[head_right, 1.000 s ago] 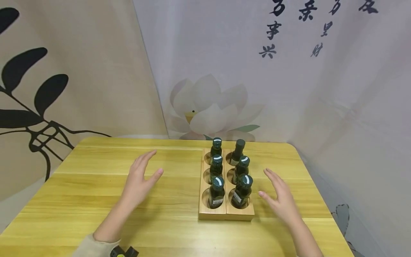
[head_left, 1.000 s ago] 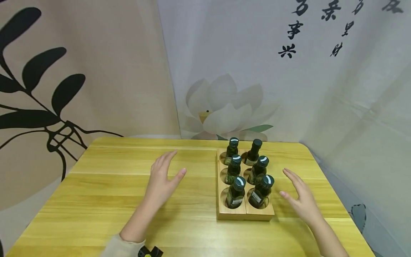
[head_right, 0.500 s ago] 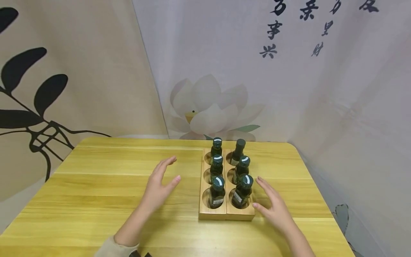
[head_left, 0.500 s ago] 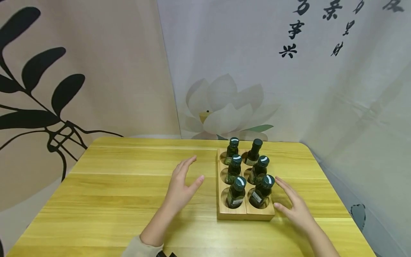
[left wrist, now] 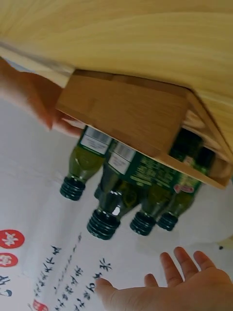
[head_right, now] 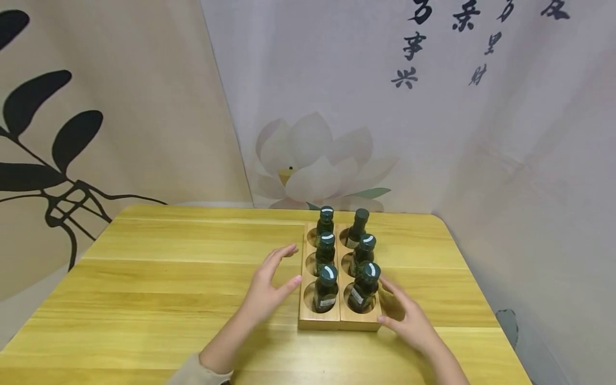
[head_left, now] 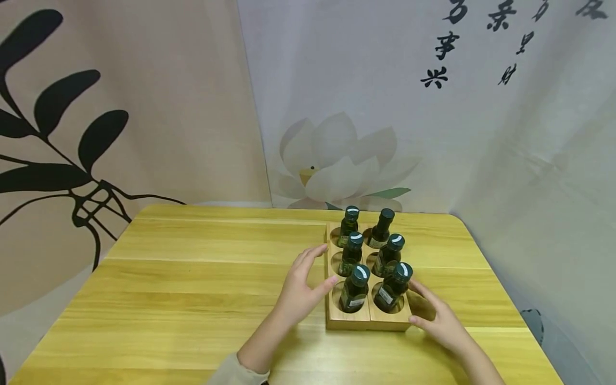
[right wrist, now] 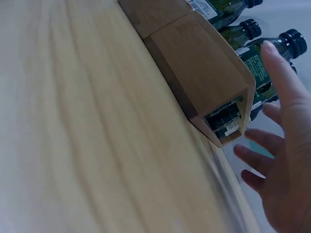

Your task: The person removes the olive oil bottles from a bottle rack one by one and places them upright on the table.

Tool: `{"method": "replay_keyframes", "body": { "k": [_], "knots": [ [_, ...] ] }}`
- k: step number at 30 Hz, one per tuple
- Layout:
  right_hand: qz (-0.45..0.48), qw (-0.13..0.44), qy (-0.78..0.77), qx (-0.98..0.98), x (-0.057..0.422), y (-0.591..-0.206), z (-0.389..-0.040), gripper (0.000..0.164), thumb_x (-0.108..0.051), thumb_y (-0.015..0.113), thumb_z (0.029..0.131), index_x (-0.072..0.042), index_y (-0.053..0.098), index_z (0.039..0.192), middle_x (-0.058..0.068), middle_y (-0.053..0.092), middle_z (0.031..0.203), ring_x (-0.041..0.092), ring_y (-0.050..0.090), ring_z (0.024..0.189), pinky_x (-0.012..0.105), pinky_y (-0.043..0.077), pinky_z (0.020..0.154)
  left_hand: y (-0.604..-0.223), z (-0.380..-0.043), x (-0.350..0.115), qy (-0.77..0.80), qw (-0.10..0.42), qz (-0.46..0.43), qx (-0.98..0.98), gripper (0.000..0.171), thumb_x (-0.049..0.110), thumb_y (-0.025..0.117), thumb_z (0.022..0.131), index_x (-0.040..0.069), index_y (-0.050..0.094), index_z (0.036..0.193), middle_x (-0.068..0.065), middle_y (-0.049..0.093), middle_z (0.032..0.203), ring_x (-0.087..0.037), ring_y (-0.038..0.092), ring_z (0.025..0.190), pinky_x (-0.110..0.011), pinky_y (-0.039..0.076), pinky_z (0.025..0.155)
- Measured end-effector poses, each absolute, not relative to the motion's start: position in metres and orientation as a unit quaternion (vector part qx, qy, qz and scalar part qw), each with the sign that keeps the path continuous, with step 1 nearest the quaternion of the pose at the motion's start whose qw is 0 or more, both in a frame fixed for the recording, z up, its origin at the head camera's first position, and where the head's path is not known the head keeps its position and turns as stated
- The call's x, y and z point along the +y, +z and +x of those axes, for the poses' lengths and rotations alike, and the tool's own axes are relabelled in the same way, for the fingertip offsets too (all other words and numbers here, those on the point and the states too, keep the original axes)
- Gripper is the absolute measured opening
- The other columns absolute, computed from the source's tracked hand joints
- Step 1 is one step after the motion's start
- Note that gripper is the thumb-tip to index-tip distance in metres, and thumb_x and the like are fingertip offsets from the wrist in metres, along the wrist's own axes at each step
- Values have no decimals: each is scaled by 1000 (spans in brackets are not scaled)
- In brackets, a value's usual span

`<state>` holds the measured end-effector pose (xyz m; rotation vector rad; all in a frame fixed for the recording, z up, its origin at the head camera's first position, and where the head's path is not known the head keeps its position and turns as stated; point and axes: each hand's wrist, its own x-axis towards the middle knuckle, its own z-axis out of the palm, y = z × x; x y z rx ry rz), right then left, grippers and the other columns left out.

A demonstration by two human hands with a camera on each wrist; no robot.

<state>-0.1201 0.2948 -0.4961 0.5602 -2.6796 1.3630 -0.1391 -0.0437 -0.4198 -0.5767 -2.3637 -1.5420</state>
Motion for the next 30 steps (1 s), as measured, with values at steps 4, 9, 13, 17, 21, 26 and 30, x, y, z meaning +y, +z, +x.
{"method": "replay_keyframes", "body": {
  "k": [4, 9, 13, 17, 21, 26, 30],
  "knots": [
    [183, 24, 434, -882, 295, -498, -120, 76, -8, 76, 80, -5, 38, 146, 22, 50, 135, 28, 47, 123, 47, 33, 102, -422, -139, -35, -549, 116, -209, -801, 63, 31, 72, 86, 14, 46, 141, 1, 48, 138, -22, 43, 127, -52, 35, 102],
    [177, 17, 430, -885, 294, -499, -121, 75, -9, 76, 80, -3, 39, 145, 22, 53, 131, 42, 48, 118, 18, 29, 98, -424, -139, -25, -570, 93, -216, -787, 63, 30, 73, 85, 16, 47, 140, 2, 54, 131, -18, 45, 125, -52, 32, 103],
    [175, 18, 434, -884, 294, -501, -120, 75, -9, 77, 79, -3, 40, 144, 21, 53, 131, 27, 48, 121, 22, 28, 100, -428, -141, -19, -582, 73, -229, -777, 62, 30, 73, 86, 15, 48, 140, 2, 56, 127, -16, 48, 120, -51, 34, 102],
    [192, 23, 451, -871, 296, -505, -121, 74, -5, 76, 78, -1, 40, 143, 21, 54, 129, 12, 48, 119, 14, 26, 98, -434, -143, -13, -599, 55, -243, -760, 59, 28, 73, 87, 13, 49, 138, 0, 59, 123, -18, 52, 115, -50, 39, 99],
    [219, 27, 474, -853, 297, -508, -124, 74, -1, 75, 79, 1, 39, 143, 22, 55, 127, 9, 49, 118, 11, 28, 97, -436, -145, -7, -609, 53, -247, -751, 56, 26, 74, 86, 13, 52, 135, 2, 60, 117, -17, 55, 110, -48, 44, 94],
    [232, 24, 492, -839, 299, -511, -125, 72, 2, 73, 80, 2, 38, 143, 18, 54, 127, 7, 49, 118, 13, 31, 97, -438, -146, -2, -605, 66, -252, -752, 54, 24, 75, 85, 10, 55, 133, 3, 62, 111, -14, 56, 105, -45, 47, 91],
    [235, 20, 501, -833, 300, -513, -125, 72, 3, 73, 80, 4, 37, 143, 7, 53, 130, 2, 46, 119, 13, 31, 97, -440, -146, 1, -603, 81, -252, -752, 49, 20, 76, 84, 7, 59, 128, 3, 63, 106, -12, 57, 100, -41, 49, 88]
  ]
}}
